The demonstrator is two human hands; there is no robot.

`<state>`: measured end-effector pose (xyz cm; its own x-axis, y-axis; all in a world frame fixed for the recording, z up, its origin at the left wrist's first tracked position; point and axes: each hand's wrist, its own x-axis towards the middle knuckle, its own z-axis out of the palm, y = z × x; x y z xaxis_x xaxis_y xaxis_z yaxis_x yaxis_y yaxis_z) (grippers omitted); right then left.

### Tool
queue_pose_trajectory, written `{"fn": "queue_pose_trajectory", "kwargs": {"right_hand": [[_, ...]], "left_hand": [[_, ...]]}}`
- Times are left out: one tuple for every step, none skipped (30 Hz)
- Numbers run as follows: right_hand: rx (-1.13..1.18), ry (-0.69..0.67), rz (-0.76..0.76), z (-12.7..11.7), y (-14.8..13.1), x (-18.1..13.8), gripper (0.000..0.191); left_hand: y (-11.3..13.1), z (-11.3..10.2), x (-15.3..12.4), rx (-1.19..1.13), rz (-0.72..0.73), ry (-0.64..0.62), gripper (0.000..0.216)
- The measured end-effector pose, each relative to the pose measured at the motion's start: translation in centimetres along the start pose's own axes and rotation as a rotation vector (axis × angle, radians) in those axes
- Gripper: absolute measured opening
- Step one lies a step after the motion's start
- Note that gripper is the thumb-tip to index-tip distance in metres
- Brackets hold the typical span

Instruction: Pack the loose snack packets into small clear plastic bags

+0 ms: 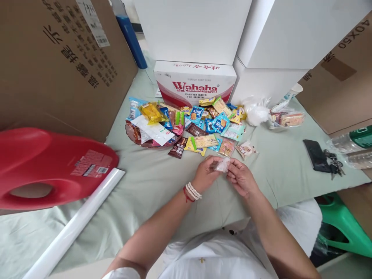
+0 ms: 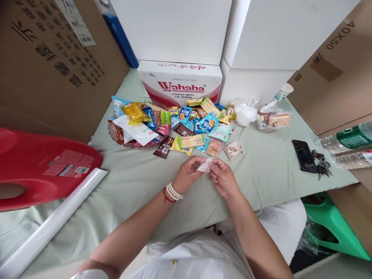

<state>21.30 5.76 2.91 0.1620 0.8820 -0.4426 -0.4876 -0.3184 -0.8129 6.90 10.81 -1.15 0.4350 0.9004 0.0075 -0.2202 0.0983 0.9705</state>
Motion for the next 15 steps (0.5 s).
{"fn": "queue_pose_trajectory", "kwargs": {"right_hand": [[0.01,-0.021,0.024,-0.4,-0.2,0.0,0.046],[0.011,-0.039,0.046,-0.9,-0.6,-0.1,0.045],[0.006,-0.053,0.068,-1.4,-1.0,-0.2,0.044],[-0.008,-0.064,0.089,-1.8,-1.4,-0.4,0.044],[-0.028,-0.074,0.107,-2.2,-1.6,-0.6,0.044],[-0.057,-0.085,0.121,-2.5,-1.8,-0.9,0.044],[-0.093,-0.097,0.129,-2.6,-1.8,-1.1,0.045],[-0.137,-0.11,0.129,-2.7,-1.7,-1.3,0.046],[-0.185,-0.118,0.118,-2.8,-1.4,-1.5,0.047],[-0.232,-0.114,0.09,-2.8,-1.1,-1.6,0.047],[-0.276,-0.088,0.039,-2.7,-0.8,-1.7,0.047],[-0.313,-0.043,-0.029,-2.6,-0.4,-1.7,0.046],[-0.343,0.017,-0.107,-2.5,0.0,-1.7,0.044],[-0.369,0.085,-0.19,-2.3,0.3,-1.7,0.042],[-0.394,0.147,-0.268,-2.1,0.7,-1.7,0.04]], "left_hand": [[0.1,-0.6,0.1,-0.005,-0.006,-0.009,0.032],[0.3,-1.2,0.2,-0.015,-0.023,-0.016,0.031],[0.4,-1.7,0.3,-0.031,-0.047,-0.019,0.032],[0.6,-2.2,0.5,-0.054,-0.069,-0.01,0.033],[0.8,-2.5,0.6,-0.083,-0.085,0.006,0.034],[0.9,-2.8,0.8,-0.118,-0.094,0.022,0.034],[1.1,-2.9,1.1,-0.158,-0.1,0.035,0.034],[1.2,-2.9,1.3,-0.206,-0.108,0.041,0.033],[1.3,-2.9,1.4,-0.257,-0.12,0.043,0.032],[1.4,-2.8,1.6,-0.304,-0.134,0.046,0.033],[1.5,-2.6,1.7,-0.342,-0.143,0.063,0.039],[1.5,-2.3,1.6,-0.361,-0.142,0.102,0.046],[1.5,-2.0,1.5,-0.355,-0.132,0.162,0.051],[1.5,-1.6,1.3,-0.323,-0.12,0.222,0.052],[1.4,-1.2,1.0,-0.274,-0.12,0.256,0.049]]}}
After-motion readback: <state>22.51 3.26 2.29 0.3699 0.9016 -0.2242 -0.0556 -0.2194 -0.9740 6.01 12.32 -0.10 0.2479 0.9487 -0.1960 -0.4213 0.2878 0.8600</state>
